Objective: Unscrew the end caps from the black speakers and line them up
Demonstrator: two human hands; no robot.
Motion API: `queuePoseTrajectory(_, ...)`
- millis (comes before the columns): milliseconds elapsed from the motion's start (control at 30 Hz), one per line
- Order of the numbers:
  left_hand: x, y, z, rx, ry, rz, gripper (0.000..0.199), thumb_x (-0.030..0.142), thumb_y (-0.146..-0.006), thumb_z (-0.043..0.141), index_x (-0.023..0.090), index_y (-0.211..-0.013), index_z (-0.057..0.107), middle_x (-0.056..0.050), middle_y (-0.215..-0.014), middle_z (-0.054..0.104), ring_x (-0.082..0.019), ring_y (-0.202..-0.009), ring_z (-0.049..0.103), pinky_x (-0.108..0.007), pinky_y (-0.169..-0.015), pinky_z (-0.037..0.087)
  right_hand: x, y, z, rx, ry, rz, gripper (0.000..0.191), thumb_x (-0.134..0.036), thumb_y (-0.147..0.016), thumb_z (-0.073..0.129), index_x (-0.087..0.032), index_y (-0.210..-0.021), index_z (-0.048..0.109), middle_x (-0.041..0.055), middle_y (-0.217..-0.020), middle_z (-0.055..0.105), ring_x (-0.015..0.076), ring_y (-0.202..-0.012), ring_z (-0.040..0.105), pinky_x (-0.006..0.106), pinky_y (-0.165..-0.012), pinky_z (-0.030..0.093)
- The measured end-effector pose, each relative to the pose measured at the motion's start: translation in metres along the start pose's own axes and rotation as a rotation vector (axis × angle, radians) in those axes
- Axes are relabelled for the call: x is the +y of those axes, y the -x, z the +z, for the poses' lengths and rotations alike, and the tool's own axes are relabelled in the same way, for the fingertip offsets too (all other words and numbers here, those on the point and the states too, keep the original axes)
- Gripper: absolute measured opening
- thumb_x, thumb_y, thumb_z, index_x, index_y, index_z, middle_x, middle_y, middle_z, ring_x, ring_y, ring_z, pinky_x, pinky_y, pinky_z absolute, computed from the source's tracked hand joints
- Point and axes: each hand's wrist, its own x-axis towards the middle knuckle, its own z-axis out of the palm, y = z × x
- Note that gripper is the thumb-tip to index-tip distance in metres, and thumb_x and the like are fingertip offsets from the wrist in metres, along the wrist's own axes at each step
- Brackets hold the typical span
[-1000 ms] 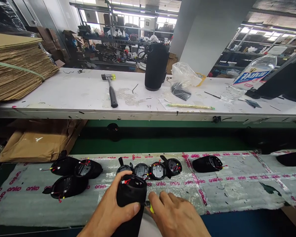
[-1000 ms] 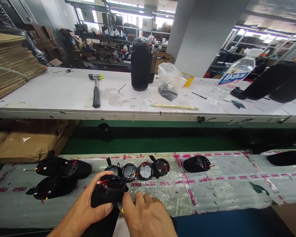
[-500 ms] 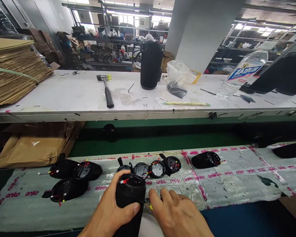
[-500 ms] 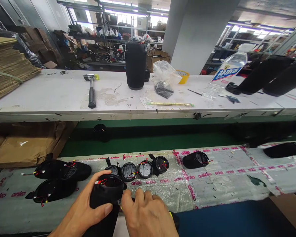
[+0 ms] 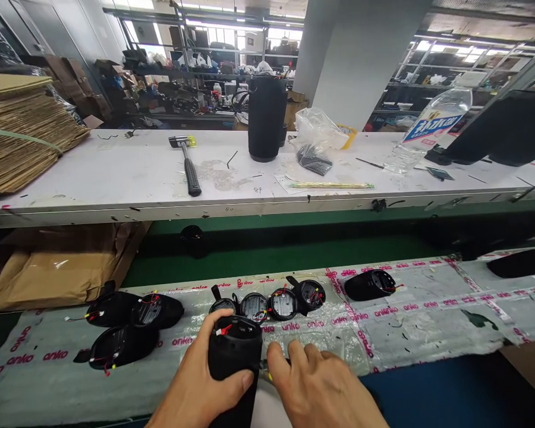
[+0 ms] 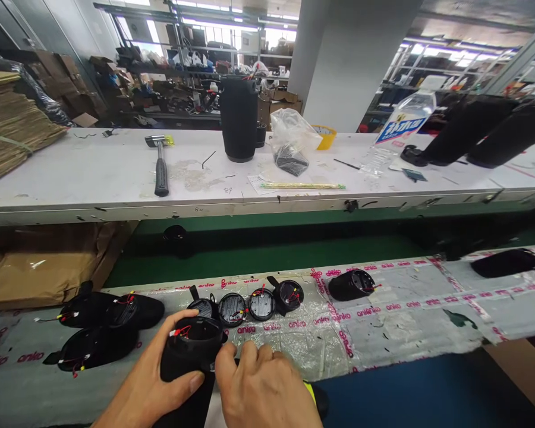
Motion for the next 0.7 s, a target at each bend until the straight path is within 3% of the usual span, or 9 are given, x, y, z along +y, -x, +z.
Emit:
queuePoseTrajectory(100,0.000,0.001,0.002,0.034,-0.023,0.014,0.072,0.033,-0.062,0.062,0.023,-0.131,0.043,-0.006,-0.110,0.075,-0.037,-0.114,0.063,-0.038,-0.074,0.047,0.003,-0.003,-0.004,-0.007,-0.003,-0.021,0.037,-0.010,-0.067,0.056,-0.021,-0.100,0.046,-0.0017,-0.066,0.059,0.0191,-0.046,0.058,0.027,-0.037,0.044)
queuePoseTrajectory(333,0.002,-0.002,0.008,0.081,-0.110,0.025,0.070,0.032,-0.060,0.060,0.024,-0.127,0.045,-0.001,-0.084,0.073,-0.038,-0.105,0.067,-0.041,-0.075,0.048,0.000,-0.007,-0.013,-0.096,-0.028,-0.021,0.029,-0.006,-0.069,0.053,-0.022,-0.093,0.047,-0.0007,-0.061,0.061,0.0182,-0.042,0.059,0.027,-0.037,0.037)
queuePoseTrajectory(500,-0.008,-0.006,0.004,0.076,-0.133,0.037,0.070,0.033,-0.063,0.064,0.023,-0.129,0.046,-0.007,-0.104,0.075,-0.040,-0.112,0.063,-0.050,-0.092,0.043,-0.002,-0.015,-0.003,-0.125,-0.107,-0.095,0.027,-0.011,-0.067,0.059,-0.020,-0.092,0.051,0.0005,-0.059,0.060,0.0195,-0.039,0.055,0.033,-0.035,0.020)
queuePoseTrajectory(633,-0.028,-0.015,-0.008,-0.102,0.087,0.070,0.077,0.047,-0.069,0.074,0.024,-0.135,0.042,-0.009,-0.118,0.072,-0.036,-0.112,0.063,-0.050,-0.102,0.040,-0.002,-0.017,0.015,-0.162,-0.226,-0.126,0.028,-0.013,-0.075,0.067,-0.022,-0.093,0.048,-0.0006,-0.070,0.064,0.0208,-0.047,0.060,0.035,-0.037,0.021)
queuePoseTrajectory(700,-0.039,-0.020,-0.012,-0.207,0.244,0.058,0.083,0.054,-0.069,0.077,0.024,-0.138,0.041,-0.010,-0.123,0.071,-0.036,-0.117,0.061,-0.049,-0.105,0.040,0.002,-0.011,0.022,-0.076,-0.344,-0.049,0.026,-0.017,-0.083,0.067,-0.024,-0.097,0.046,-0.0024,-0.075,0.066,0.0209,-0.054,0.065,0.034,-0.041,0.030)
